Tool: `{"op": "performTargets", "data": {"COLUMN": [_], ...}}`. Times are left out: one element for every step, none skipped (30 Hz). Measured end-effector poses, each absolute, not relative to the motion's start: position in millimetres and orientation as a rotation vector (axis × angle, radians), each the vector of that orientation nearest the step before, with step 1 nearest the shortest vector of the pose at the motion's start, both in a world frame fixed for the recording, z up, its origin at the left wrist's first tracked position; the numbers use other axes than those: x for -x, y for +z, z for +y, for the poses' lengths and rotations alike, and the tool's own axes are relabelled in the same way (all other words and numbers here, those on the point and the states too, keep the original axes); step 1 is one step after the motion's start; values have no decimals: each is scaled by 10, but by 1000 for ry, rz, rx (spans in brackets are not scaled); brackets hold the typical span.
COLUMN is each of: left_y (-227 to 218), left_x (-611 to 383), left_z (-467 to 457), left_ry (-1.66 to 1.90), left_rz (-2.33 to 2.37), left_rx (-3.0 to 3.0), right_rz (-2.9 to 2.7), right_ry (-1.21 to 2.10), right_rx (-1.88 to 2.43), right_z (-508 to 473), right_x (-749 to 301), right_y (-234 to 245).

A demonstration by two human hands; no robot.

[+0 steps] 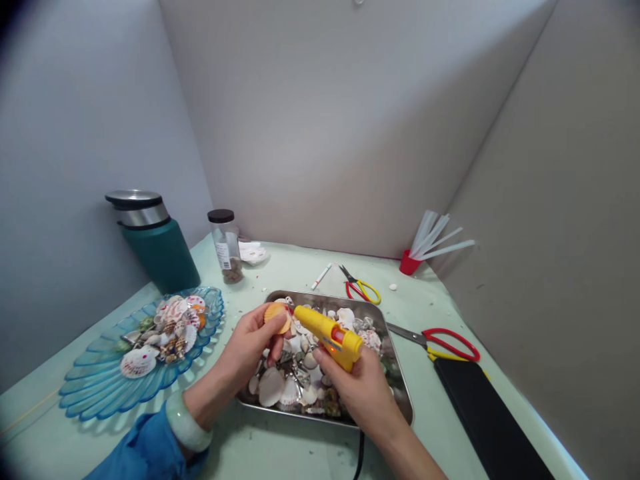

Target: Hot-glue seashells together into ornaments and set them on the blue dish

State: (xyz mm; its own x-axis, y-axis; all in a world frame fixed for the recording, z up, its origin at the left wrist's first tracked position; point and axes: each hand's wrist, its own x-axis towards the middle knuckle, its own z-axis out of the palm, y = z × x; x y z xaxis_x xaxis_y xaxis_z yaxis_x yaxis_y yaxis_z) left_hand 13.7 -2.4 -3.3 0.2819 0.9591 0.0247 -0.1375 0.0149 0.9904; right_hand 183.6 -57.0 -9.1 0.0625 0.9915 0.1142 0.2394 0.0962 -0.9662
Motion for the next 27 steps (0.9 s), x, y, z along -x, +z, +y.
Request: {"op": "performTargets", "data": {"left_y": [-41,-50,-60,-69,-77,-84,-88,-89,-88,-86,-82,-79,-75,-72,-69,-67,-65,-63,-61,-59,-58,-57,-57,-57,-59,-61,-64], "left_x": [-137,-138,-139,-140,-140,-141,-141,-142,-142,-143,-143,-144,-144,-144,-144,-144,-144,-144,-144,-145,-146,-146,-146,-146,-146,-146,-145], "left_z": [-22,-19,-14,-9,-4,1,5,8,10,10,9,8,5,2,-2,-5,-9,-13,-16,-19,-22,-23,-24,-24,-23,-23,-23], "left_ry": [1069,1076,1081,1084,1084,1082,1077,1072,1069,1067,1064,1062,1058,1055,1053,1051,1050,1048,1046,1045,1044,1043,1041,1039,1038,1037,1038], "left_rz": [890,881,869,859,851,846,843,843,842,841,842,844,844,845,847,850,852,856,863,872,881,890,898,905,911,917,922], "left_rx": [-1230,-1224,-1216,-1206,-1195,-1185,-1178,-1171,-1165,-1163,-1164,-1167,-1173,-1179,-1185,-1192,-1199,-1206,-1213,-1221,-1227,-1232,-1236,-1240,-1245,-1249,-1255], "right_rz": [-1374,-1380,-1388,-1399,-1412,-1429,-1452,-1478,-1509,-1542,-1574,-1604,-1631,-1657,-1682,-1704,-1725,-1742,-1754,-1762,-1766,-1769,-1775,-1781,-1790,-1804,-1817], "right_ry": [944,931,918,901,881,861,837,809,779,747,712,676,637,600,568,542,525,512,499,488,476,462,443,421,395,365,334], "right_rx": [1332,1330,1328,1323,1315,1308,1302,1299,1302,1310,1323,1339,1354,1366,1375,1380,1385,1388,1391,1394,1397,1397,1396,1395,1392,1387,1384], "right_z": [-567,-565,-564,-564,-565,-568,-571,-575,-580,-585,-590,-595,-601,-608,-615,-622,-629,-636,-642,-647,-651,-655,-658,-661,-663,-665,-667], "right_x": [-1837,-1840,-1844,-1849,-1855,-1862,-1868,-1873,-1876,-1878,-1878,-1876,-1873,-1870,-1866,-1863,-1861,-1860,-1860,-1861,-1863,-1864,-1866,-1867,-1867,-1866,-1864], "right_y": [-91,-96,-107,-124,-145,-169,-192,-212,-226,-233,-233,-225,-212,-197,-181,-166,-156,-150,-150,-154,-163,-174,-186,-197,-207,-214,-219]}}
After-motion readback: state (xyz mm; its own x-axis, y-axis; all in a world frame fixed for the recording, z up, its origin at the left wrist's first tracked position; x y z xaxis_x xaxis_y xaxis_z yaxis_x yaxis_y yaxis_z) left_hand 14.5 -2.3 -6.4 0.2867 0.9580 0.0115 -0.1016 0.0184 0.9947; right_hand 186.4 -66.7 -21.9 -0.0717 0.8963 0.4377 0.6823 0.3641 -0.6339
